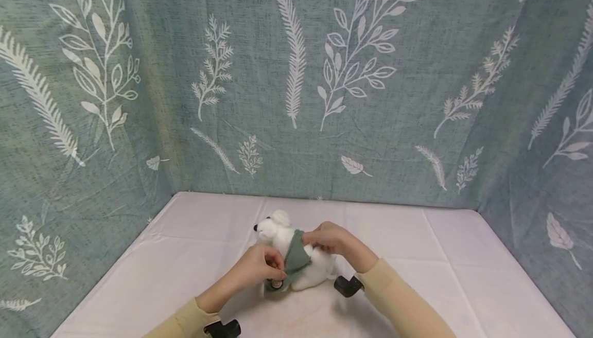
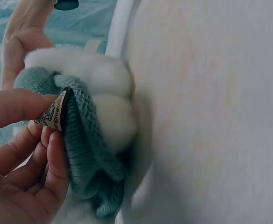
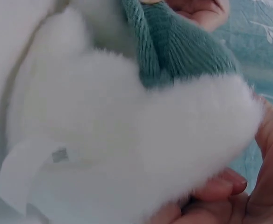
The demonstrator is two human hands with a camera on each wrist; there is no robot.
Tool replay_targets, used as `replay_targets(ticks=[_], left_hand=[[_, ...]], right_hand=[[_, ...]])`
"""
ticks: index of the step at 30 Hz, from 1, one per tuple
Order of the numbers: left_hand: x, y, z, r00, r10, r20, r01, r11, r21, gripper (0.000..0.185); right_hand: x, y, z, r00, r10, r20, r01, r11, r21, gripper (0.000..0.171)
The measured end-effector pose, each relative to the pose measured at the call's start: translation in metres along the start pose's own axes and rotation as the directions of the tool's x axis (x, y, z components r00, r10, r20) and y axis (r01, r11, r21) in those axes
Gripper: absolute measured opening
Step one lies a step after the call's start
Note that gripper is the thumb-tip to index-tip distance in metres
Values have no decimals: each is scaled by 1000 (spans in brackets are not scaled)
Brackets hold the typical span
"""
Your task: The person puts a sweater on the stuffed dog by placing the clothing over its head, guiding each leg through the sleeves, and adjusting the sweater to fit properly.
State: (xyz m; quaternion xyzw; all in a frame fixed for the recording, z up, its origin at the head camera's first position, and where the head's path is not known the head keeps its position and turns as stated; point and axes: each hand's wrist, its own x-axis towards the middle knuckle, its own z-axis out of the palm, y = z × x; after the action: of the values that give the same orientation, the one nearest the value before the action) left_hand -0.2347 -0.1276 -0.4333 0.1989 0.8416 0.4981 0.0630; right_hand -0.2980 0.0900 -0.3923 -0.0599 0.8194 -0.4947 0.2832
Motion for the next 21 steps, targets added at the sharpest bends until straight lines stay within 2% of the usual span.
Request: replay_targets(ticks=[6, 11, 15, 19, 21], left_hand=[[-2, -1, -7, 999, -15, -34, 17, 999, 48, 11], [-2, 1, -1, 995, 49, -86, -44, 997, 55, 11], [-2, 5, 7, 990, 59, -127, -65, 997, -45, 15], [1, 9, 12, 986, 7, -167, -26, 993, -114, 23], [3, 11, 13, 984, -19, -175, -5, 991, -137, 25]], right_hand=[[0, 1, -3, 998, -21, 52, 20, 1000, 23, 22], [-4, 0, -3, 993, -102, 57, 103, 995, -16, 16], [-14, -3, -3, 987, -150, 60, 157, 980, -126, 15], [-22, -5, -4, 984, -170, 61, 181, 945, -272, 31], [-24, -6, -4, 983, -177, 52, 184, 932, -312, 36]])
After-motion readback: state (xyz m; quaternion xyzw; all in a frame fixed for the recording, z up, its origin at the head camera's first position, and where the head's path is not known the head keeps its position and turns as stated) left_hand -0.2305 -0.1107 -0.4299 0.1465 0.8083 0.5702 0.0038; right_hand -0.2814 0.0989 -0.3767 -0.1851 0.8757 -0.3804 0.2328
